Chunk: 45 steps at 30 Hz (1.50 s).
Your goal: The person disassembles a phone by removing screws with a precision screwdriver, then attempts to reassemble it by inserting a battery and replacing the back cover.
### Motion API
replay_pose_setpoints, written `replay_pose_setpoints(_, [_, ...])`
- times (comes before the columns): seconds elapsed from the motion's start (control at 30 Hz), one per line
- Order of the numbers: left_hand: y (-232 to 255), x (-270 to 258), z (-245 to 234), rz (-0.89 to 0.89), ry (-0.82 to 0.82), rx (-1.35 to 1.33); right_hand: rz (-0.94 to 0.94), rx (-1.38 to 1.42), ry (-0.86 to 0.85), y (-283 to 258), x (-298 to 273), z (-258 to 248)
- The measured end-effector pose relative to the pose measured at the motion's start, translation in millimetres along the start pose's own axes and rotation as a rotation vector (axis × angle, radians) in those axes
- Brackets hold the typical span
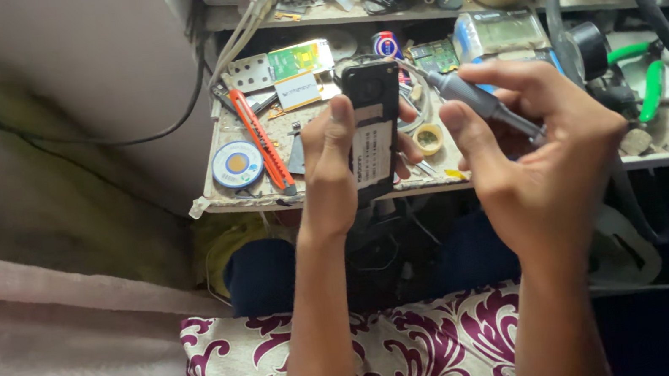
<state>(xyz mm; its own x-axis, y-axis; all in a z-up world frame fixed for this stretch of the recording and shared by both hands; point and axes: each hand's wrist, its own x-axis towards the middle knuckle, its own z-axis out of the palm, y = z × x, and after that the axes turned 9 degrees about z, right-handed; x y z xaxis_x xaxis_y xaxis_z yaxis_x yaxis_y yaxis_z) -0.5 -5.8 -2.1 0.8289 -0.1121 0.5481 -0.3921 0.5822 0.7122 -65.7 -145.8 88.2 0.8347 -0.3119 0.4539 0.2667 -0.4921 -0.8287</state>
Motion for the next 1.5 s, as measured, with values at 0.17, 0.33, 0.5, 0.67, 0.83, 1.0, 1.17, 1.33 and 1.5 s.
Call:
replay_pose_setpoints(0.17, [-4.1,-1.2,-6.5,0.001,-0.038,0.023,-0.136,-0.006,-0.087,9.5,-5.8,2.5])
replay_pose_setpoints(0.33, [-6.1,0.0,-8.1,-0.005,-0.054,0.02,-0.076,-0.018,-0.095,14.9,-5.4,6.7])
replay_pose_setpoints(0.5, [-6.3,-0.8,-6.6,-0.022,-0.066,0.021,-0.071,-0.028,-0.088,13.5,-6.0,3.6])
replay_pose_setpoints(0.67, [-6.4,-0.8,-2.9,-0.038,-0.048,0.033,-0.143,-0.028,-0.084,7.8,-4.8,1.6])
replay_pose_setpoints(0.83, [-6.3,-0.5,4.1,0.016,-0.073,0.202,-0.076,-0.05,0.002,-7.4,-7.4,-1.1])
replay_pose_setpoints(1.0, [-5.7,0.7,10.3,0.019,-0.071,0.246,-0.221,-0.169,0.023,-11.7,-4.9,-7.3])
replay_pose_setpoints(1.17, [-8.0,-0.4,11.5,0.065,-0.079,0.325,-0.136,-0.189,0.044,-7.7,-9.0,-7.1])
replay_pose_setpoints(1.33, [-11.9,-0.9,13.1,0.079,-0.046,0.275,0.08,-0.438,0.039,5.8,4.1,-4.2])
replay_pose_setpoints(1.5, [-7.2,0.3,16.8,0.119,-0.083,0.405,0.004,0.029,-0.037,-1.1,6.0,-9.0])
